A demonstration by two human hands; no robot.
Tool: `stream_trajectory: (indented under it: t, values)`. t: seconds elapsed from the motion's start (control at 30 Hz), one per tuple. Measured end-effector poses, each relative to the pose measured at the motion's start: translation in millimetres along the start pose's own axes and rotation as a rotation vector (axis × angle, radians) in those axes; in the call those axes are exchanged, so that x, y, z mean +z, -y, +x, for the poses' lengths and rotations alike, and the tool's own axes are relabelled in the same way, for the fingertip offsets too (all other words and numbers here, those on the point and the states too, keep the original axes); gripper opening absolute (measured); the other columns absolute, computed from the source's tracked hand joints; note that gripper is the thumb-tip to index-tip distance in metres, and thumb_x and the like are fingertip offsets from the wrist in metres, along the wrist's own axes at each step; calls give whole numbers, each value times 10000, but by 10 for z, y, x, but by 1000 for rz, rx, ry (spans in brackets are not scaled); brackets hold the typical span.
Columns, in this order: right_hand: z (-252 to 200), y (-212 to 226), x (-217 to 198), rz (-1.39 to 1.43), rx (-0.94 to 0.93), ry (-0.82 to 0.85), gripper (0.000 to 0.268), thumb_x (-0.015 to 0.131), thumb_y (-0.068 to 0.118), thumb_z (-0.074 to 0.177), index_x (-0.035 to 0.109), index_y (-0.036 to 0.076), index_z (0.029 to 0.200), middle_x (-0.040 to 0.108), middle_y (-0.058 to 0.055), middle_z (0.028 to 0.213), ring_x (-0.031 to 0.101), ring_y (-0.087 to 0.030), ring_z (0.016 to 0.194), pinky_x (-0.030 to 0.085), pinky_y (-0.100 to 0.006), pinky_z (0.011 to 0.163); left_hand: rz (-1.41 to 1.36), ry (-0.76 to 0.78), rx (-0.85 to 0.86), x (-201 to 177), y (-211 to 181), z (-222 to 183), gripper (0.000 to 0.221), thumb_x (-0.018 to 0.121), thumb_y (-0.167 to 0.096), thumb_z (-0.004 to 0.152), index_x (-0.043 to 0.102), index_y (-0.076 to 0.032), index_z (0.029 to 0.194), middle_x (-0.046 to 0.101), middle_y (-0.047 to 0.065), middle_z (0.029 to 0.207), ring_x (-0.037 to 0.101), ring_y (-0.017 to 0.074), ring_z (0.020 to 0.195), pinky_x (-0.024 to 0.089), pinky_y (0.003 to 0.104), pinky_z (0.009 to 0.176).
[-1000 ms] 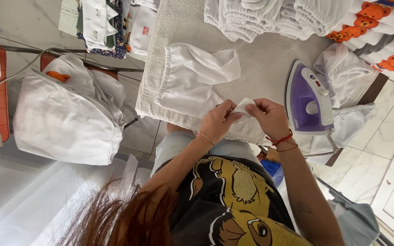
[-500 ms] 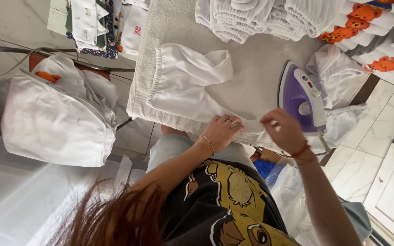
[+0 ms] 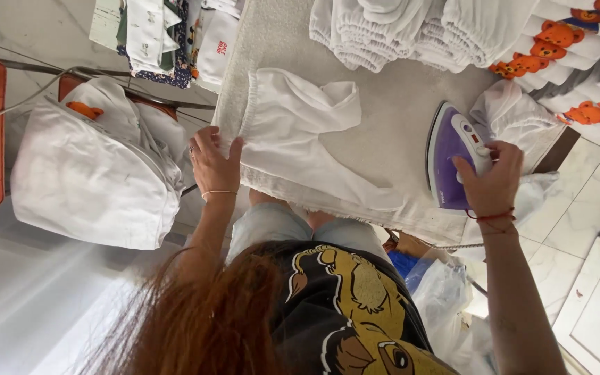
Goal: Ironing and folding small white garments on a padded ironing board.
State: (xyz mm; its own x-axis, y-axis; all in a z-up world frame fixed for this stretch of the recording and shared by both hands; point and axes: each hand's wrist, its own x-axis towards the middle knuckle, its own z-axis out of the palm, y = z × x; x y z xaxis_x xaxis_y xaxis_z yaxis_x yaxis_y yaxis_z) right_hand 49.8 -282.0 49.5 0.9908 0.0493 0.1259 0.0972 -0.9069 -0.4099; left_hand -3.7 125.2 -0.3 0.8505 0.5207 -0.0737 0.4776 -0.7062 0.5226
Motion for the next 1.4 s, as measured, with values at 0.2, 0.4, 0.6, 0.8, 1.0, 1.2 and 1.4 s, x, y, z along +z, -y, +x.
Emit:
stream_trajectory:
  t: [0.2,0.4,0.6,0.8,1.0,1.2,1.4]
  values:
    - [27,335,-70,153,-55,382,415,612,192,773,518,21,1139,613,-119,924,584,-164,686,478,-243,506,-139,392,-316,103,69,145,354,639,-348,684,477,-131,912,565,2,841,486,184,862,408,372,682]
    - [-525,501,349,-109,-505,320,389,632,392,693,593,283,1064,556,27,657,572,-116,628,471,-228,554,-359,500,-433,-87,223,188,385,737,-311,668,551,-178,979,624,26,836,597,167,808,469,281,738]
    - [-382,1168,572,-112,-545,340,420,591,428,718,546,296,1114,525,34,647,563,-121,597,459,-236,509,-545,440,-474,-174,303,111,352,741,-307,672,606,-164,964,654,17,826,613,127,777,474,251,728]
    - [-145,2033,1062,-41,-481,503,474,558,487,744,463,380,1197,521,12,626,585,-191,567,456,-287,457,-580,270,-436,-74,350,-7,224,662,-230,747,601,-142,944,651,18,825,603,143,796,463,276,745]
    - [-196,1722,816,-26,-415,555,497,593,463,712,473,362,1183,611,-27,686,616,-209,653,477,-329,529,-470,149,-430,-41,277,-4,166,609,-183,761,594,-130,918,654,64,849,611,239,855,467,355,761]
    - [-676,449,536,-144,-380,369,531,651,459,651,567,320,1156,630,63,783,599,-99,669,472,-214,594,-650,237,-457,-52,419,29,162,633,-207,774,597,-147,921,634,28,803,600,140,783,475,256,730]
    - [-344,1463,734,-223,-543,336,486,583,512,705,529,339,1156,566,76,665,575,-65,611,459,-197,536,-840,283,-466,-97,485,63,200,659,-225,771,607,-112,927,608,18,752,555,86,709,467,200,685]
